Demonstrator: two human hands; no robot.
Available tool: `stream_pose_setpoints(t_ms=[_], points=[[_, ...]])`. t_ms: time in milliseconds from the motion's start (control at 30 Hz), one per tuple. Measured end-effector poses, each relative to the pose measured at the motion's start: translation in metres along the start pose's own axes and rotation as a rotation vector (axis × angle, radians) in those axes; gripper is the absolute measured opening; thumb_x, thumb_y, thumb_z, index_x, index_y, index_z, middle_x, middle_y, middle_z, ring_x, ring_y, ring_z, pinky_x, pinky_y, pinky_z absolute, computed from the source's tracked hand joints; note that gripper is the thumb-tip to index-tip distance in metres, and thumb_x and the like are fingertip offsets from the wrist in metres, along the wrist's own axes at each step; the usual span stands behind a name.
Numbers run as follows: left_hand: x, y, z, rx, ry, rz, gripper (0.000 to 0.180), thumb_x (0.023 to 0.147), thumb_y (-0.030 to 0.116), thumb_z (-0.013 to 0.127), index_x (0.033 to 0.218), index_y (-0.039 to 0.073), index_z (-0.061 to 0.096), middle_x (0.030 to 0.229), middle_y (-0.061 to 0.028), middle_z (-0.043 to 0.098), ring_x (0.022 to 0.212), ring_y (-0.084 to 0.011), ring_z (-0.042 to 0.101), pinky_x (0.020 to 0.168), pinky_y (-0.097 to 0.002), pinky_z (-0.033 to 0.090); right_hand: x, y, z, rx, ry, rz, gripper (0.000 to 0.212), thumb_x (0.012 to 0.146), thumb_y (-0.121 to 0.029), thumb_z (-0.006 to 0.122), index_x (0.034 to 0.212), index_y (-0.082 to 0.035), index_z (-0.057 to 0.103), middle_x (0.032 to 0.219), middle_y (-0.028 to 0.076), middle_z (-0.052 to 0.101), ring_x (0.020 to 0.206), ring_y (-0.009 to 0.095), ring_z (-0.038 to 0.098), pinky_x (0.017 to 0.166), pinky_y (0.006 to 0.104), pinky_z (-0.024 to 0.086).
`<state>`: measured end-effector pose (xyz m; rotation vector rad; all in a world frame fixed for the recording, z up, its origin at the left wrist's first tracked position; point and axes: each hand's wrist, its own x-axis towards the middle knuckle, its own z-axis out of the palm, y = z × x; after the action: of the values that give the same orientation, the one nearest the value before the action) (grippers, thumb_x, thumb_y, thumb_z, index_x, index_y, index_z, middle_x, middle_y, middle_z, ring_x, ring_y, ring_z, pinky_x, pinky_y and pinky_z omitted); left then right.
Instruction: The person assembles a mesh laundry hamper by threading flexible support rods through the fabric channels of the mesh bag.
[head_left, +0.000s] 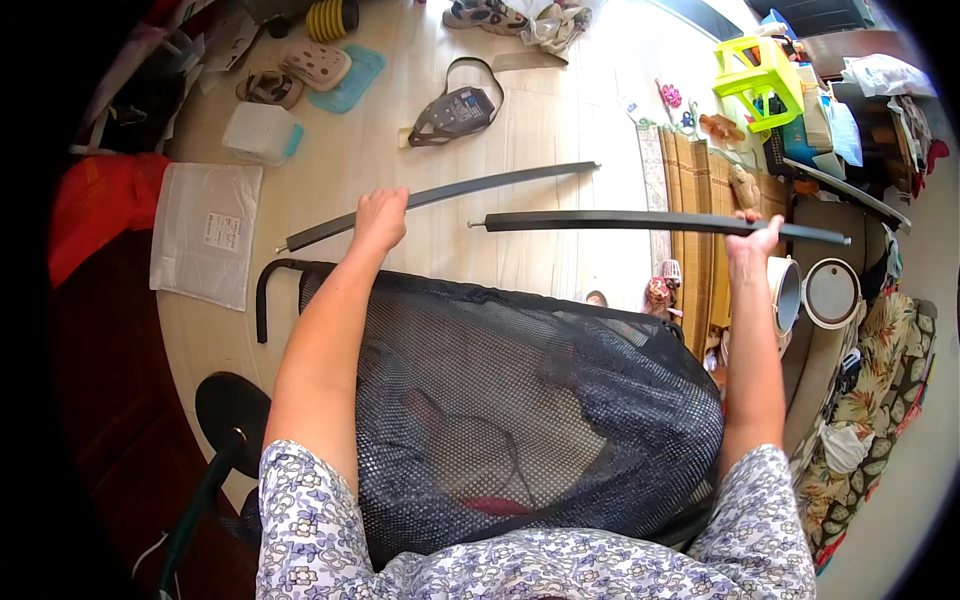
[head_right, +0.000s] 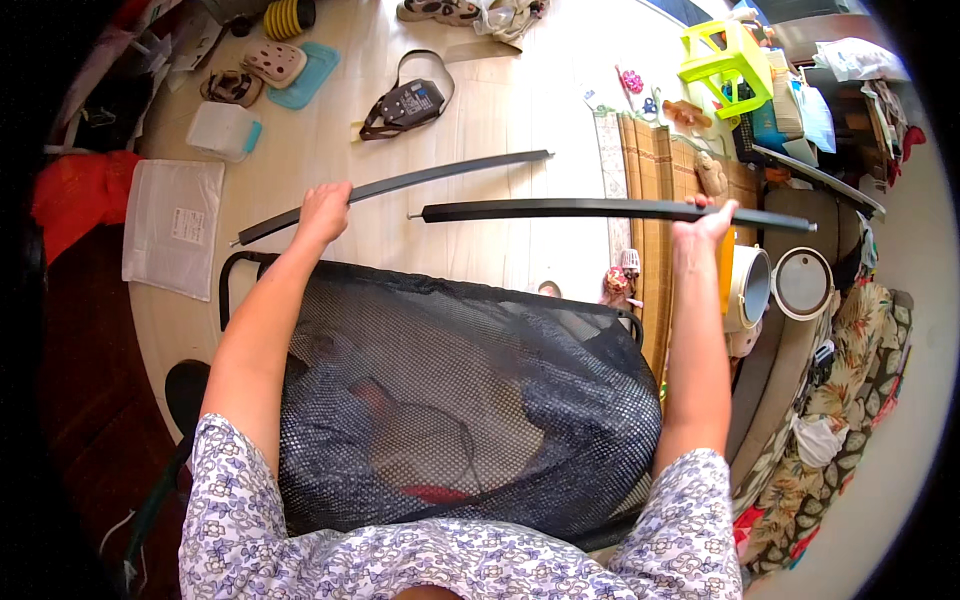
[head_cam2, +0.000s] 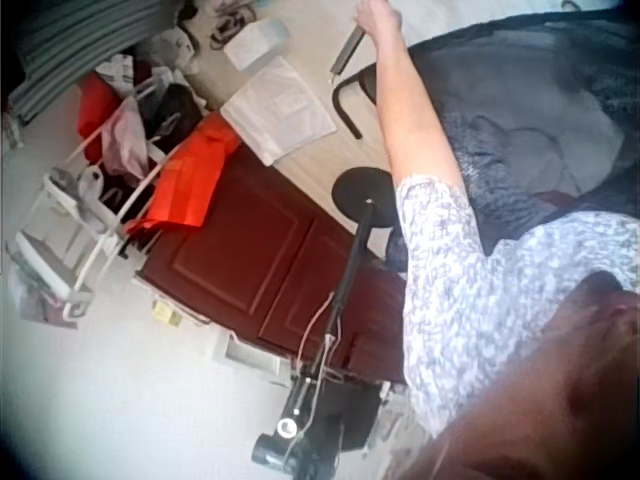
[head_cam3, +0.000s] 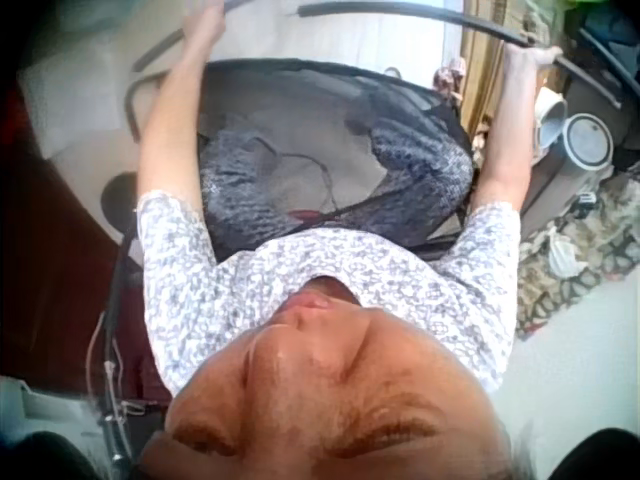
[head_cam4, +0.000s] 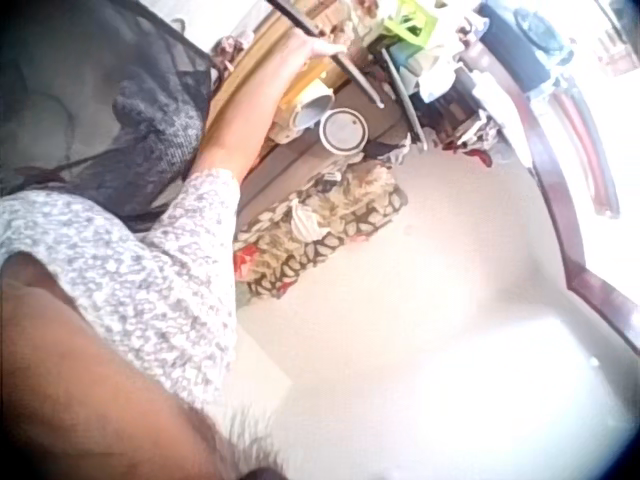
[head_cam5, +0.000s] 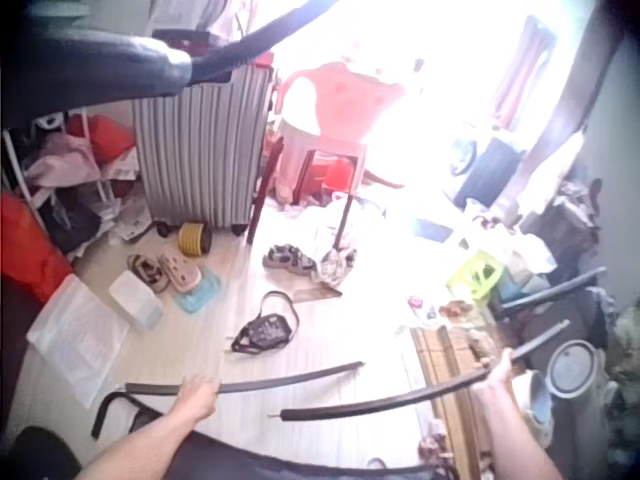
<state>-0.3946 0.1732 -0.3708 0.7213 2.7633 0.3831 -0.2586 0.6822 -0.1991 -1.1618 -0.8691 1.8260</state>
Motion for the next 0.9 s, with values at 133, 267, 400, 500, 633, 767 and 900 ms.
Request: stream_pose_setpoints(t_ms=[133,267,400,500,633,767,900], points=[[0.010,0.004,0.022,-0.021,-0.086,0.068,0.015,0.072,-0.001,0.049,0.084,0.005,0.055,0.089,-0.0133,0.059,0.092,-0.0303,0.054,0.079,-0.0420,0.040,-0.021,0.026,-0.033,0.072,0.139,0.112,0.051,0.088,-0.056,0.035,0.065,-0.010,0.037,0.056,0.003,0.040,0.053,0.018,0.041,0.055,0.0311,0.037],[0.015,0.005,0.042,-0.055,-0.127,0.052,0.013,0.074,0.000,0.047,0.082,0.005,0.056,0.087,-0.0141,0.059,0.092,-0.0311,0.054,0.077,-0.0433,0.042,-0.021,0.023,-0.039,0.103,0.042,0.199,0.050,0.086,-0.058,0.036,0.069,-0.011,0.039,0.056,0.003,0.043,0.054,0.017,0.043,0.055,0.0312,0.038],[0.016,0.011,0.056,-0.035,-0.260,-0.018,0.013,0.076,0.004,0.048,0.082,0.006,0.059,0.085,-0.0148,0.060,0.091,-0.0317,0.055,0.074,-0.0432,0.045,-0.023,0.022,-0.036,0.078,-0.003,0.169,0.048,0.087,-0.055,0.036,0.069,-0.011,0.039,0.058,0.004,0.043,0.056,0.018,0.043,0.058,0.0320,0.038],[0.007,0.008,0.070,-0.001,-0.266,0.008,0.015,0.077,0.007,0.048,0.085,0.008,0.060,0.085,-0.0142,0.061,0.089,-0.0309,0.056,0.073,-0.0417,0.047,-0.046,0.026,-0.014,0.028,-0.003,0.141,0.048,0.088,-0.053,0.036,0.070,-0.009,0.039,0.061,0.005,0.042,0.059,0.019,0.040,0.061,0.0322,0.036],[-0.001,0.007,0.081,-0.053,-0.267,0.029,0.016,0.079,0.007,0.047,0.085,0.008,0.061,0.085,-0.0119,0.061,0.090,-0.0289,0.056,0.077,-0.0400,0.048,-0.052,0.026,-0.011,0.051,-0.143,0.183,0.046,0.088,-0.051,0.038,0.071,-0.008,0.040,0.063,0.005,0.042,0.061,0.019,0.040,0.062,0.0343,0.034],[0.000,0.002,0.097,-0.035,-0.198,0.036,0.014,0.078,0.008,0.048,0.082,0.008,0.061,0.083,-0.0101,0.061,0.089,-0.0276,0.056,0.075,-0.0401,0.046,-0.061,0.028,-0.001,0.110,-0.206,0.226,0.046,0.088,-0.051,0.038,0.071,-0.007,0.039,0.064,0.005,0.041,0.063,0.019,0.039,0.063,0.0340,0.034],[0.007,0.002,0.091,0.099,-0.095,0.069,0.013,0.078,0.009,0.049,0.079,0.008,0.062,0.079,-0.0074,0.062,0.086,-0.0252,0.056,0.073,-0.0392,0.043,-0.069,0.032,0.008,0.156,-0.202,0.252,0.045,0.088,-0.049,0.038,0.071,-0.007,0.038,0.065,0.006,0.040,0.064,0.019,0.038,0.064,0.0338,0.034]])
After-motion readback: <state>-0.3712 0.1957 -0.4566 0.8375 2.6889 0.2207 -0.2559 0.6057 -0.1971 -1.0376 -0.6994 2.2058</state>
